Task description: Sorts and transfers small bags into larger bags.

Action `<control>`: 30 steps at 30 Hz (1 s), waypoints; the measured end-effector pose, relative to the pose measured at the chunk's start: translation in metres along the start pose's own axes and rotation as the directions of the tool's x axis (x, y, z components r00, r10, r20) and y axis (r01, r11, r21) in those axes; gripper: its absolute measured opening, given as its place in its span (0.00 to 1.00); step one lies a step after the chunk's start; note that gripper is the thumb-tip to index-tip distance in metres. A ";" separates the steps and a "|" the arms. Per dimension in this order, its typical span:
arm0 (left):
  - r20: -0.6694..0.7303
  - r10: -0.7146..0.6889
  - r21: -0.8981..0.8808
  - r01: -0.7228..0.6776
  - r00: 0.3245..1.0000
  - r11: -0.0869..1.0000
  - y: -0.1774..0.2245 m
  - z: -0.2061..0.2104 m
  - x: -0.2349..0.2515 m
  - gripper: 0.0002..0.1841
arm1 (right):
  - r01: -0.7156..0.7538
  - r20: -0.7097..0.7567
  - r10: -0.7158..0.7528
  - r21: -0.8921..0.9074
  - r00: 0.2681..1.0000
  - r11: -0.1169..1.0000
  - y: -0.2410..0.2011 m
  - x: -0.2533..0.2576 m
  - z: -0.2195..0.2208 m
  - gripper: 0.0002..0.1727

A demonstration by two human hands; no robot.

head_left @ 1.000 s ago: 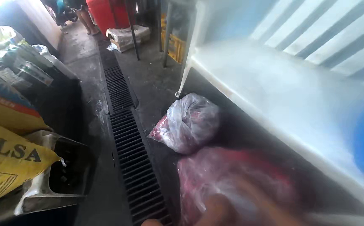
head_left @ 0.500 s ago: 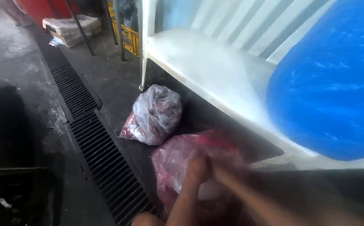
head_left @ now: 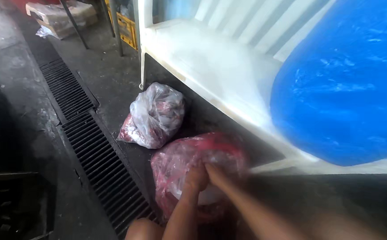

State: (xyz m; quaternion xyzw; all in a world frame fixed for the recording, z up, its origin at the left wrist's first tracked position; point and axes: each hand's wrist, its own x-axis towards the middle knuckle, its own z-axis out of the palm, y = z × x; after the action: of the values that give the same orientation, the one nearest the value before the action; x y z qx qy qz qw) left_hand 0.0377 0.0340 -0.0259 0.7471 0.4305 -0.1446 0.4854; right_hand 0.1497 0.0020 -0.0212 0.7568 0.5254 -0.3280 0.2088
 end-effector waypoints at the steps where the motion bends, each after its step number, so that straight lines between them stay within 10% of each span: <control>1: 0.007 -0.004 -0.003 0.004 1.000 1.000 0.000 0.000 -0.002 0.52 | -0.001 0.022 0.001 0.024 1.000 1.000 0.002 0.001 0.003 0.34; 13: 0.003 0.165 0.238 -0.161 0.986 0.958 0.001 0.014 0.003 0.28 | -0.038 0.081 0.030 0.102 0.996 0.994 0.008 -0.034 0.005 0.25; 20: -0.020 0.060 0.383 -0.047 0.998 0.922 0.004 0.028 0.008 0.37 | -0.071 0.064 0.039 0.643 0.997 0.762 0.035 0.004 -0.034 0.22; 24: -0.026 0.163 0.472 -0.131 0.986 0.872 0.021 0.028 0.015 0.35 | 0.062 -0.196 0.003 0.323 0.981 0.945 0.026 0.034 -0.053 0.31; 30: 0.017 0.320 0.459 -0.291 0.947 0.839 0.028 0.030 0.023 0.32 | 0.153 0.054 -0.157 0.072 0.986 0.986 0.057 0.086 -0.052 0.49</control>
State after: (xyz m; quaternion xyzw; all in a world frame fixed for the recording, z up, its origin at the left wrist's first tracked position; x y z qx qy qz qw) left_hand 0.0793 0.0160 -0.0386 0.9028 0.2743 -0.1396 0.3003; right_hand 0.2370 0.0726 -0.0486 0.7101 0.5648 -0.3834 0.1726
